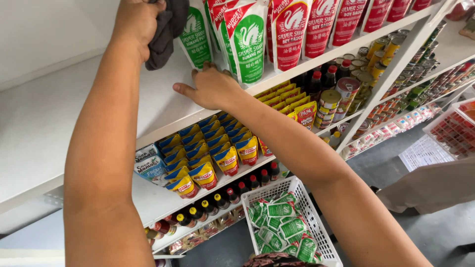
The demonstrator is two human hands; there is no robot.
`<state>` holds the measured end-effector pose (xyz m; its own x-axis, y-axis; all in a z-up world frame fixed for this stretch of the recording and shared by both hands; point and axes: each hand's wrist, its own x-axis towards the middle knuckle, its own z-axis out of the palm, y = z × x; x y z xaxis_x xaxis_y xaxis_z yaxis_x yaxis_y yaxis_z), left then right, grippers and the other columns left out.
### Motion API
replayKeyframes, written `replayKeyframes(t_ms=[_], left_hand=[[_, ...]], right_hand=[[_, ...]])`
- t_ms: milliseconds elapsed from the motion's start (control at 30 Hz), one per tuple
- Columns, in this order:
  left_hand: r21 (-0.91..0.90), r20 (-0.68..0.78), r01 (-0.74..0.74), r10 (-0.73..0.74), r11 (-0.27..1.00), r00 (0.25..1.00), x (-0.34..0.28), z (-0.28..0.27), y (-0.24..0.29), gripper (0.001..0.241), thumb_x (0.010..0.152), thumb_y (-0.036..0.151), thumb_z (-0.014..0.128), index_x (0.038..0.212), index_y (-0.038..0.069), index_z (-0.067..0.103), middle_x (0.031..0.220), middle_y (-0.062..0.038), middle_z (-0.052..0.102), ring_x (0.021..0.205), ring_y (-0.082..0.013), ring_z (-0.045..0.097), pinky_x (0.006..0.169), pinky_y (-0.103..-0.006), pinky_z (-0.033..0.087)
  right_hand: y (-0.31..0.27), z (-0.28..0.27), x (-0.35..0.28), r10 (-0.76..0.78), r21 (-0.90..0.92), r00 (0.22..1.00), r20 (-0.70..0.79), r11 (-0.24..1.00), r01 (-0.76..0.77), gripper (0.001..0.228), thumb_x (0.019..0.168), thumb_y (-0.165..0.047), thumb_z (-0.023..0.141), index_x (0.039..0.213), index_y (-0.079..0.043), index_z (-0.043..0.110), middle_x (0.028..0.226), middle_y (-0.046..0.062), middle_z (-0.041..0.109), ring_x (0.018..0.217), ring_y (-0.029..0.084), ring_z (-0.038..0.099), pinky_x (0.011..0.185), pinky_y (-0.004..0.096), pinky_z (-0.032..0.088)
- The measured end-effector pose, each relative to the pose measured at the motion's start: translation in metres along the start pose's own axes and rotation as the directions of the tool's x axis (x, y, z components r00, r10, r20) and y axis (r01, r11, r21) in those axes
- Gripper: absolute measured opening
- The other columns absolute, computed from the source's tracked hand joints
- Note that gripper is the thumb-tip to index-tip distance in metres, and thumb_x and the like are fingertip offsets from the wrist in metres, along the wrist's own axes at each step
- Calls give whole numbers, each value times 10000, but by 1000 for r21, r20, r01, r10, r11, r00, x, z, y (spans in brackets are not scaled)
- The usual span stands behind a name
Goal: Wiping individual sauce packets and arranging them neatly on the shelf.
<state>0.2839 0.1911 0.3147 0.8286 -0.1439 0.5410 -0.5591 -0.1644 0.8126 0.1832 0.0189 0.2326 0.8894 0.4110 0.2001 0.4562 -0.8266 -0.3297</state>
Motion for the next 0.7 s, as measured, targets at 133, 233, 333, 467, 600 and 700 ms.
replayKeyframes(t_ms=[133,233,333,467,600,700], left_hand=[[-97,-64,164,-171,982,983,-23,-12,7,149,949,181,714,834,100,666,799,23,642,708,-128,581,678,-354,492],[-44,-88,-2,-2,999,996,-53,-5,34,172,1008,166,691,883,64,632,822,6,593,719,-119,516,675,-344,438],[5,-99,-160,159,987,982,-86,3,63,195,1068,150,668,933,28,598,845,-10,543,730,-109,451,671,-335,384],[157,-49,-421,433,893,900,-175,41,102,126,1069,41,621,1151,-37,567,1116,-94,584,975,-156,525,872,-335,420],[346,155,-489,465,801,872,-257,94,115,331,906,-28,632,1235,4,657,1387,-150,631,1263,-306,663,1093,-354,542],[297,274,-478,405,827,872,-295,129,78,367,904,15,704,1268,56,708,1370,-149,614,1243,-326,651,1087,-384,528]], right_hand=[[-4,-7,-22,-23,91,994,-109,995,33,827,984,-680,419,1288,64,609,1325,378,556,1205,489,602,988,533,512],[3,-1,-45,-35,160,966,-257,984,79,633,965,-575,540,1198,-5,690,1269,256,653,1116,429,662,925,515,535],[18,12,-85,-293,50,696,-655,903,427,394,1026,-401,680,1114,-22,742,1276,235,689,1235,395,650,1017,471,550],[28,18,-167,-270,127,613,-742,842,524,187,968,-148,748,1091,-12,714,1198,150,730,1224,357,682,1056,434,552],[66,62,-230,-65,393,742,-667,815,425,177,977,-77,686,1135,1,709,1181,159,735,1122,311,734,981,359,577],[115,120,-262,187,620,830,-525,752,223,171,999,-102,671,1117,20,695,1075,140,749,990,219,764,894,316,581]])
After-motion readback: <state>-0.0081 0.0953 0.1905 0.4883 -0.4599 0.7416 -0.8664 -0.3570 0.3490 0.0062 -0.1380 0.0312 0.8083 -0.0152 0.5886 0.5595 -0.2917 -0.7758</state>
